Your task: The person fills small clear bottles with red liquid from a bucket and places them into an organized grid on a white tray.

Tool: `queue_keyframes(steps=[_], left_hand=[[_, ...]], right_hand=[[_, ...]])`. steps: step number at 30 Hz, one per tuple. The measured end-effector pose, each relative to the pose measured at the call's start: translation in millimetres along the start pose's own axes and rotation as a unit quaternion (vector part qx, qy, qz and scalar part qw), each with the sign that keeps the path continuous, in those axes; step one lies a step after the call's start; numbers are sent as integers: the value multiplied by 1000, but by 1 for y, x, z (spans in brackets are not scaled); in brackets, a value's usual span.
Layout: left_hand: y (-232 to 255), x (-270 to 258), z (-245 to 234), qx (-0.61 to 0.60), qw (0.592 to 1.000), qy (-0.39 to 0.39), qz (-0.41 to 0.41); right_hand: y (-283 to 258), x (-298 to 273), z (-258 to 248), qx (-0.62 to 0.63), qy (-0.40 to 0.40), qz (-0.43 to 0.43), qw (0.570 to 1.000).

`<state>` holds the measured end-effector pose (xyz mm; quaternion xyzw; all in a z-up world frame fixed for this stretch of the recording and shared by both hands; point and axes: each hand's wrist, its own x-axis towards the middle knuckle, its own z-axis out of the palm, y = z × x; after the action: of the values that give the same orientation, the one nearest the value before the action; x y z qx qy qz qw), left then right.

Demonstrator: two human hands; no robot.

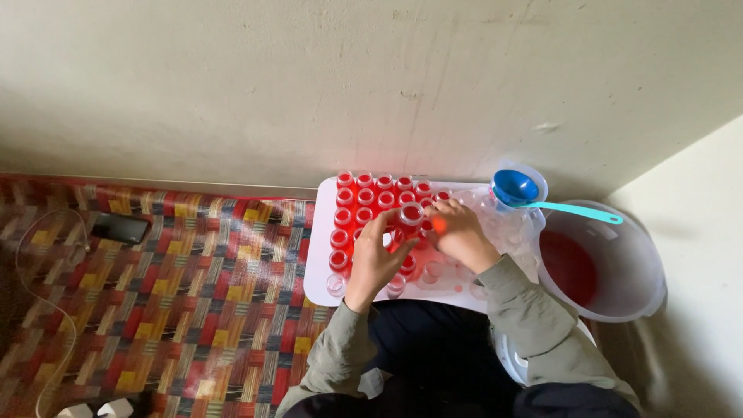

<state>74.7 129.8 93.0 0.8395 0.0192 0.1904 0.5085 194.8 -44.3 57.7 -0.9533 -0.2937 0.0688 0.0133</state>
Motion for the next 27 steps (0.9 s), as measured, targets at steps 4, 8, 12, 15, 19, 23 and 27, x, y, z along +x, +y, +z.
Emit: queue_keyframes(steps=[4, 8, 12, 15, 19, 23, 27], left_hand=[[10, 1, -4, -14, 1000, -3, 7], [5, 0, -4, -11, 1000, 3, 13], [6, -1, -9, -15, 1000, 1, 10], [1, -1, -8, -19, 1000, -1, 8], [1, -2, -8, -26, 1000, -7, 0], [2, -3, -7, -18, 1000, -8, 9], [1, -4, -6, -25, 1000, -5, 9]], right_hand=[[7, 8, 25, 10, 9, -21, 1000], [12, 12, 43, -12, 27, -31, 999], [12, 13, 45, 17, 44, -40, 998], [9, 10, 43, 37, 50, -40, 997], [7, 8, 44, 24, 65, -48, 996], [11, 14, 56, 0, 70, -50, 996], [10, 8, 49, 37, 75, -59, 995]])
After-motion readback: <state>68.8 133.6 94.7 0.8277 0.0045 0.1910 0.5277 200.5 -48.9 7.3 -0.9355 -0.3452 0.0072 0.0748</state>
